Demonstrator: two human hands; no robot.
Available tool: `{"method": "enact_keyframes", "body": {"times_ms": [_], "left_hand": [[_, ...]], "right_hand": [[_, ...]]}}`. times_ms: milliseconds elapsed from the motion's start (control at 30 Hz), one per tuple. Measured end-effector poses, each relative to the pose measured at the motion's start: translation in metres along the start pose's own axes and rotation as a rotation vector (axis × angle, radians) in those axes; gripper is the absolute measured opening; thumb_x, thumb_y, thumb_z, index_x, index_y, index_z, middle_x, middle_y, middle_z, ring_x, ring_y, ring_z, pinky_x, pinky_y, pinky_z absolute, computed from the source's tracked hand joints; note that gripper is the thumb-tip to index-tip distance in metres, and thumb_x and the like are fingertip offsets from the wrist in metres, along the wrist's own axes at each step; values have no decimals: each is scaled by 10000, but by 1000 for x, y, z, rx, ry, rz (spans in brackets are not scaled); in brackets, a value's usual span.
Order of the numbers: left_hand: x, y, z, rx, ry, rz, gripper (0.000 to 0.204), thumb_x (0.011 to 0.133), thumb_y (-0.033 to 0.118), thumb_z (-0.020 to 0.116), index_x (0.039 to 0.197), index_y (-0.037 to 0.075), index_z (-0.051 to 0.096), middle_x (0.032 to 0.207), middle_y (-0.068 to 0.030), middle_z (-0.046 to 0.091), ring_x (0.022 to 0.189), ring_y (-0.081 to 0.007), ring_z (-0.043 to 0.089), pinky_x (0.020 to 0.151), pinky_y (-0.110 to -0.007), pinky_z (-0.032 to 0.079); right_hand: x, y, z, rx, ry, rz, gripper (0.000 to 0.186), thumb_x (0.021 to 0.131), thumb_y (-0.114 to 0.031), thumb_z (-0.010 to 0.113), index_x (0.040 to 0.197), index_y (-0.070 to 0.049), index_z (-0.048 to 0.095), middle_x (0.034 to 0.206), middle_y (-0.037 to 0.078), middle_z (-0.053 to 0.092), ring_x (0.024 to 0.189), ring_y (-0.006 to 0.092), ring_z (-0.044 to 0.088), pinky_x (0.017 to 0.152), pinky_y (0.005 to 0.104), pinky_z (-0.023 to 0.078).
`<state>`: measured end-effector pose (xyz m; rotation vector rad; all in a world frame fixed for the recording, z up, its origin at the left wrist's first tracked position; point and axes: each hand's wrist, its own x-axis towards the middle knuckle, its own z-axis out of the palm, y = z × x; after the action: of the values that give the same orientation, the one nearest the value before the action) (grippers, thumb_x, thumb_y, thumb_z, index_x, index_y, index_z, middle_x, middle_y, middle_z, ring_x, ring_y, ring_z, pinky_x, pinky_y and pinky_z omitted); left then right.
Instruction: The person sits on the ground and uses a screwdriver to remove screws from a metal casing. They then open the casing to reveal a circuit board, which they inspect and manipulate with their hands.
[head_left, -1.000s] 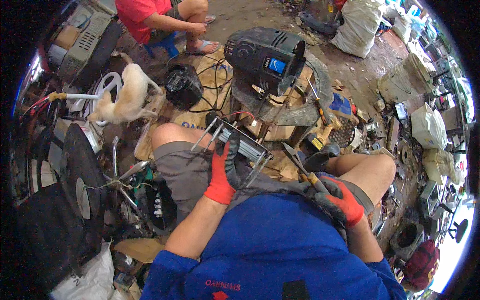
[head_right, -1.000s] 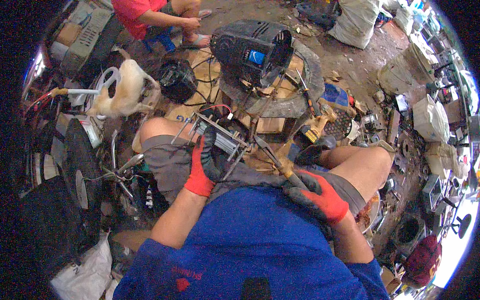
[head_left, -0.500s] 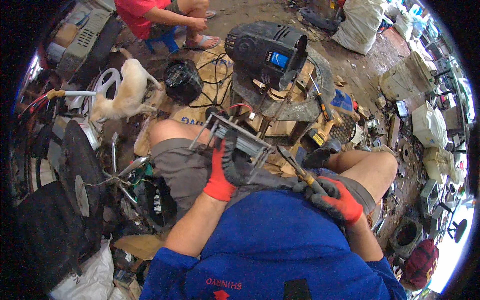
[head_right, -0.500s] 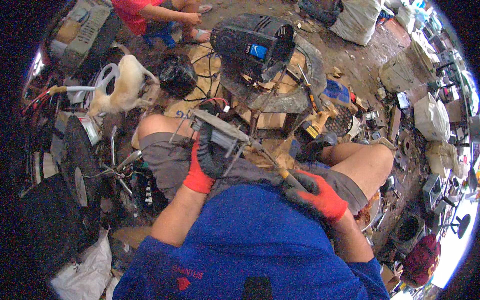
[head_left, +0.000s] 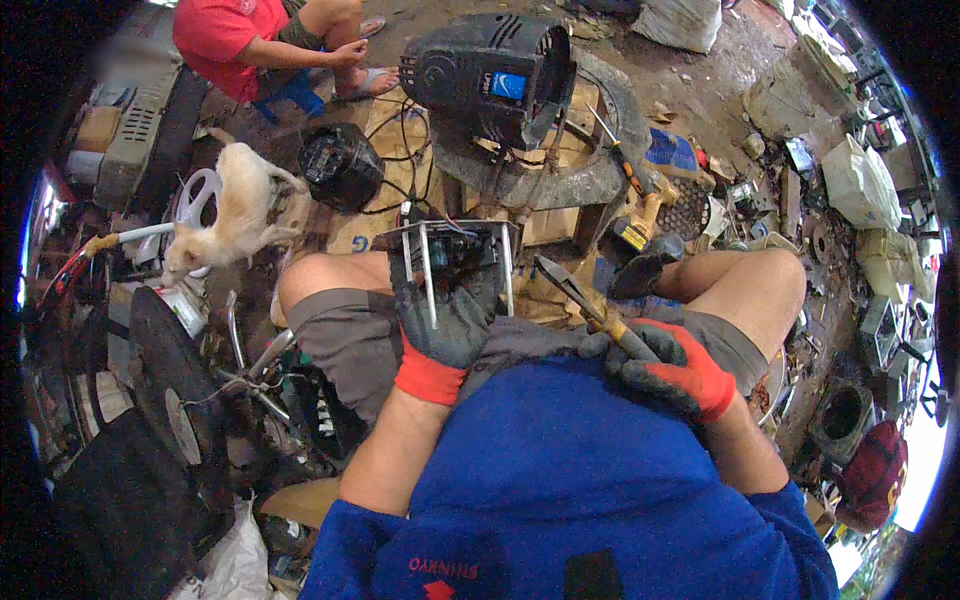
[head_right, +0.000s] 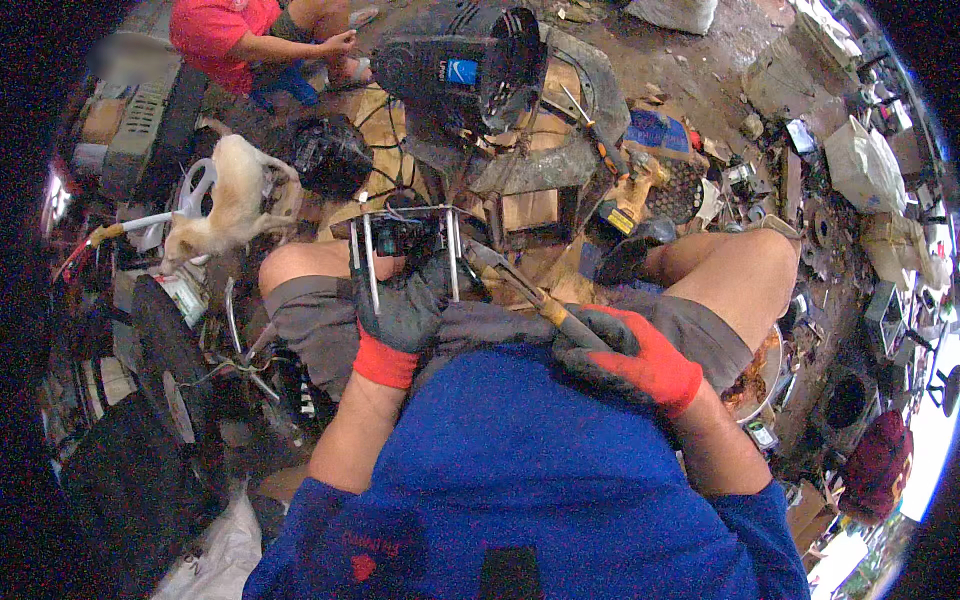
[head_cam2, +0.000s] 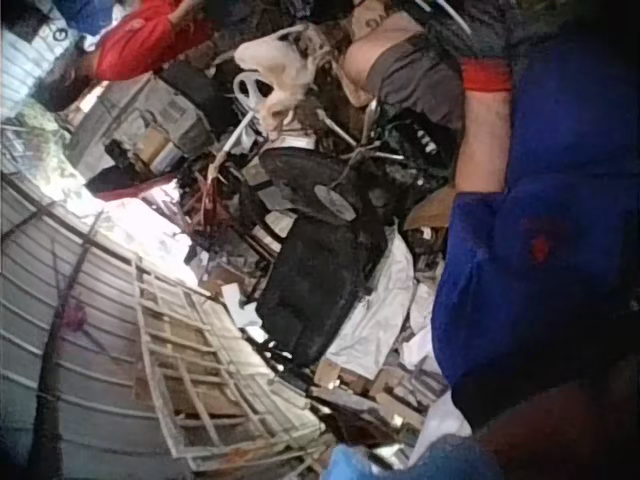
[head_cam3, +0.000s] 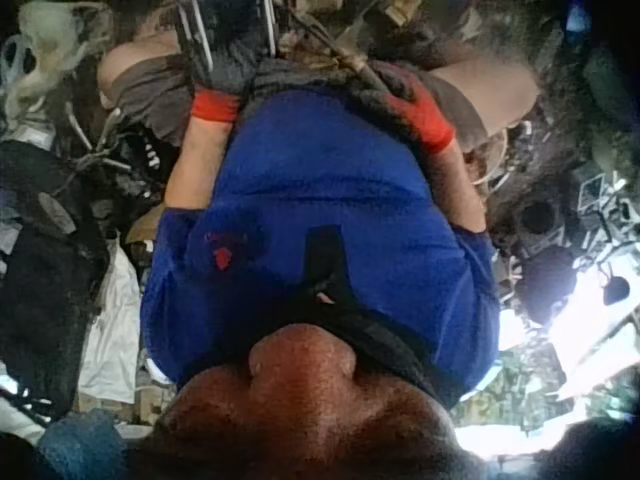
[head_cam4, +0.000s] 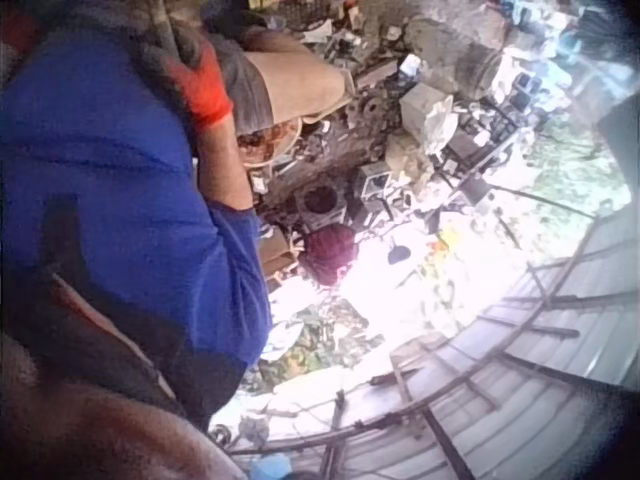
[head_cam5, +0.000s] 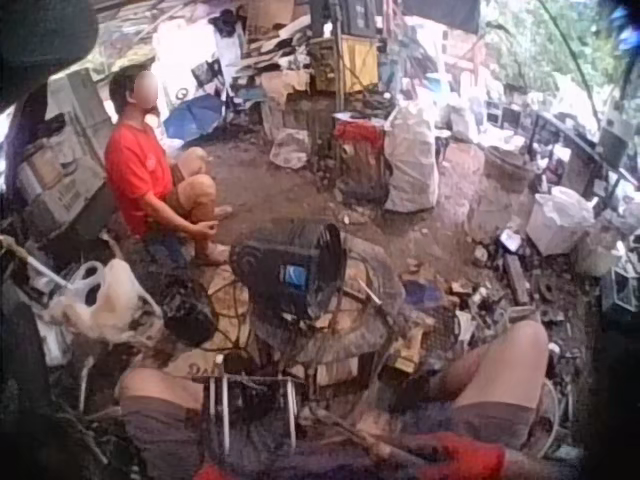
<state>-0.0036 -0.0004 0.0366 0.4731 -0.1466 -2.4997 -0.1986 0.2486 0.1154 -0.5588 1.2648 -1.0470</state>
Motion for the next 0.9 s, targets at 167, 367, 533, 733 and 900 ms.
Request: {"method": "enact_keyframes", "body": {"times_ms": [167, 367, 533, 733, 900], "left_hand": [[-3, 0, -2, -155, -38, -39, 584, 987, 373, 533, 1433, 2, 477, 1437, -247, 524, 1305, -427, 531, 1125, -559, 438], [-9, 2, -4, -193, -161, -148, 611, 964, 363, 549, 1469, 28, 464, 1454, -187, 540, 1326, -382, 530, 1114, -511, 459], [-16, 8, -4, -138, -75, -42, 526, 996, 352, 541, 1436, 66, 516, 1432, -196, 547, 1314, -359, 540, 1063, -515, 502], [-15, 16, 5, -261, -65, -152, 449, 961, 213, 548, 1367, 23, 556, 1334, -162, 615, 1224, -320, 596, 968, -479, 570], [-25, 18, 8, -403, 60, -193, 678, 927, 216, 630, 1500, 7, 333, 1149, -78, 584, 984, -192, 636, 859, -402, 568]], "right_hand": [[0, 20, -4, -21, -16, -45, 600, 898, -197, 697, 1429, 2, 501, 1307, 77, 634, 1199, 158, 567, 1072, 333, 423], [3, 19, 2, -70, -7, -91, 541, 896, -187, 697, 1380, -9, 537, 1266, 68, 644, 1173, 140, 560, 1055, 324, 427], [4, 12, 6, -42, -58, -149, 495, 909, -223, 708, 1338, -17, 569, 1227, 59, 654, 1142, 141, 566, 1025, 339, 451], [5, 11, 6, -153, 7, -150, 580, 882, -214, 728, 1389, -7, 538, 1238, 76, 663, 1151, 167, 586, 1032, 346, 452], [4, 25, 4, -186, 50, -201, 589, 894, -254, 732, 1398, -21, 535, 1273, 98, 656, 1184, 192, 586, 1053, 359, 443]]}}
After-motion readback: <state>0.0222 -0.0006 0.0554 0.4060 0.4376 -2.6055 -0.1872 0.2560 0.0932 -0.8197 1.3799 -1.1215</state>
